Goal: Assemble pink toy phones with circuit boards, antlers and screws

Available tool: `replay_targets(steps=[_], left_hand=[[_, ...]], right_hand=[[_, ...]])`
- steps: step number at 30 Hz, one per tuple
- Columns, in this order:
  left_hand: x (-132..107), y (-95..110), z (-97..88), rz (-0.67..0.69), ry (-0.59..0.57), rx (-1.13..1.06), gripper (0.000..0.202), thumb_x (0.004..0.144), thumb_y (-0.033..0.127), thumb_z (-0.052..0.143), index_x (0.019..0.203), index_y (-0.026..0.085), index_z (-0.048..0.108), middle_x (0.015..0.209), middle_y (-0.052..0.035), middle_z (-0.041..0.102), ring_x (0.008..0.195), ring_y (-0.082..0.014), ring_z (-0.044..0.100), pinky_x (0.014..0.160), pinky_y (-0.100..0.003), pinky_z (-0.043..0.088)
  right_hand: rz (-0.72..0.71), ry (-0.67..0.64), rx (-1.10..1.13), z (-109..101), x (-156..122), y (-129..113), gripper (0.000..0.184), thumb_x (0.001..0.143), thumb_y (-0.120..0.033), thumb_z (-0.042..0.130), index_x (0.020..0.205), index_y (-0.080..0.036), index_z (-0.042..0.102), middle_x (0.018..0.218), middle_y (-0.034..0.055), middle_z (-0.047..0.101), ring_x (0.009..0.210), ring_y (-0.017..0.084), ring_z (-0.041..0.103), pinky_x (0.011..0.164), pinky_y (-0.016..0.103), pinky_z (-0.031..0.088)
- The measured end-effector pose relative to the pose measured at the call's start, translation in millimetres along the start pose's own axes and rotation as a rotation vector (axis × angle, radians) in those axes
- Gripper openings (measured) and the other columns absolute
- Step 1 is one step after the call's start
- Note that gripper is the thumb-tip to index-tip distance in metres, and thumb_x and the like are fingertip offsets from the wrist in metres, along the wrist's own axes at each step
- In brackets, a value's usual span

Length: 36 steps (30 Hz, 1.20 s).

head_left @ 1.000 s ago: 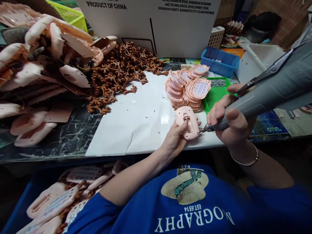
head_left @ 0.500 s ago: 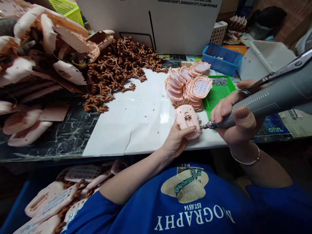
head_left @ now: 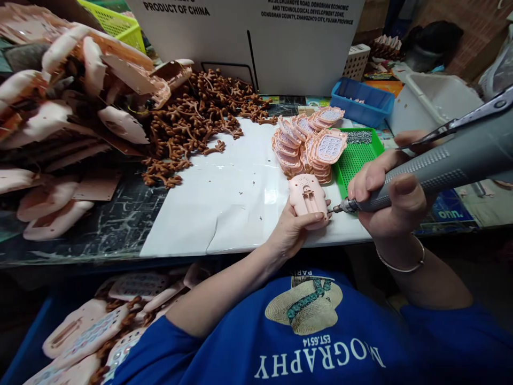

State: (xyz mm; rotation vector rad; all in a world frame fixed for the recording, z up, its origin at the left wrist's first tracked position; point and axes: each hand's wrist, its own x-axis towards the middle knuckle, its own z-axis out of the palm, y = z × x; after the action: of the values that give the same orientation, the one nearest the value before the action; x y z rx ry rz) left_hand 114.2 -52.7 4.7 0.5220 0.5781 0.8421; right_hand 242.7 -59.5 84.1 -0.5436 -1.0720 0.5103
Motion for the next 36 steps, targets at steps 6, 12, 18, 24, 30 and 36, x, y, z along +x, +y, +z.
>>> replay_targets(steps=[6,12,18,24,30,36], left_hand=[[1.9,3.6,-0.3,-0.05,-0.021,-0.061,0.051,0.065,0.009,0.082,0.113,0.01,0.064,0.098,-0.0095,0.075,0.084,-0.0187,0.072,0.086,-0.035,0.059],[0.6,5.7,0.7,-0.066,-0.044,-0.076,0.044,0.067,0.01,0.08,0.109,0.009,0.066,0.096,-0.0104,0.076,0.083,-0.0191,0.073,0.086,-0.033,0.059],[-0.5,7.1,1.4,-0.055,-0.054,-0.075,0.041,0.067,0.009,0.079,0.107,0.008,0.068,0.095,-0.0098,0.076,0.084,-0.0187,0.072,0.087,-0.034,0.059],[-0.4,7.4,1.8,-0.048,-0.053,-0.072,0.04,0.066,0.011,0.081,0.104,0.01,0.069,0.094,-0.0088,0.076,0.081,-0.0178,0.071,0.086,-0.032,0.057],[-0.4,7.2,1.2,-0.045,-0.046,-0.065,0.04,0.067,0.011,0.08,0.105,0.01,0.07,0.094,-0.0083,0.077,0.085,-0.0184,0.072,0.083,-0.029,0.055],[0.0,6.5,1.4,-0.038,-0.024,-0.118,0.036,0.073,0.015,0.076,0.108,0.011,0.068,0.098,-0.0089,0.077,0.09,-0.022,0.073,0.087,-0.035,0.058]], right_hand=[[0.042,-0.025,-0.03,-0.4,-1.6,-1.6,0.03,0.073,-0.044,0.08,0.1,-0.034,0.07,0.053,-0.0087,0.049,0.032,0.009,0.036,0.029,0.025,0.035],[0.013,-0.094,-0.036,-2.6,0.9,-1.4,0.032,0.074,-0.05,0.079,0.101,-0.036,0.067,0.052,-0.0096,0.046,0.03,0.008,0.032,0.028,0.024,0.034],[0.019,-0.124,-0.006,-4.2,-1.2,-0.2,0.032,0.075,-0.047,0.08,0.102,-0.034,0.069,0.053,-0.0093,0.046,0.031,0.007,0.035,0.028,0.023,0.034],[0.002,-0.134,0.03,-4.8,-2.8,-0.1,0.031,0.075,-0.045,0.079,0.102,-0.034,0.068,0.053,-0.0094,0.048,0.031,0.008,0.034,0.026,0.025,0.031],[0.039,-0.135,0.009,-6.3,-4.5,-0.9,0.034,0.075,-0.045,0.079,0.104,-0.034,0.066,0.053,-0.0089,0.049,0.032,0.009,0.037,0.028,0.025,0.033],[0.019,-0.187,0.02,-10.0,-6.8,6.5,0.034,0.079,-0.042,0.077,0.108,-0.031,0.063,0.056,-0.0095,0.052,0.033,0.009,0.04,0.03,0.025,0.035]])
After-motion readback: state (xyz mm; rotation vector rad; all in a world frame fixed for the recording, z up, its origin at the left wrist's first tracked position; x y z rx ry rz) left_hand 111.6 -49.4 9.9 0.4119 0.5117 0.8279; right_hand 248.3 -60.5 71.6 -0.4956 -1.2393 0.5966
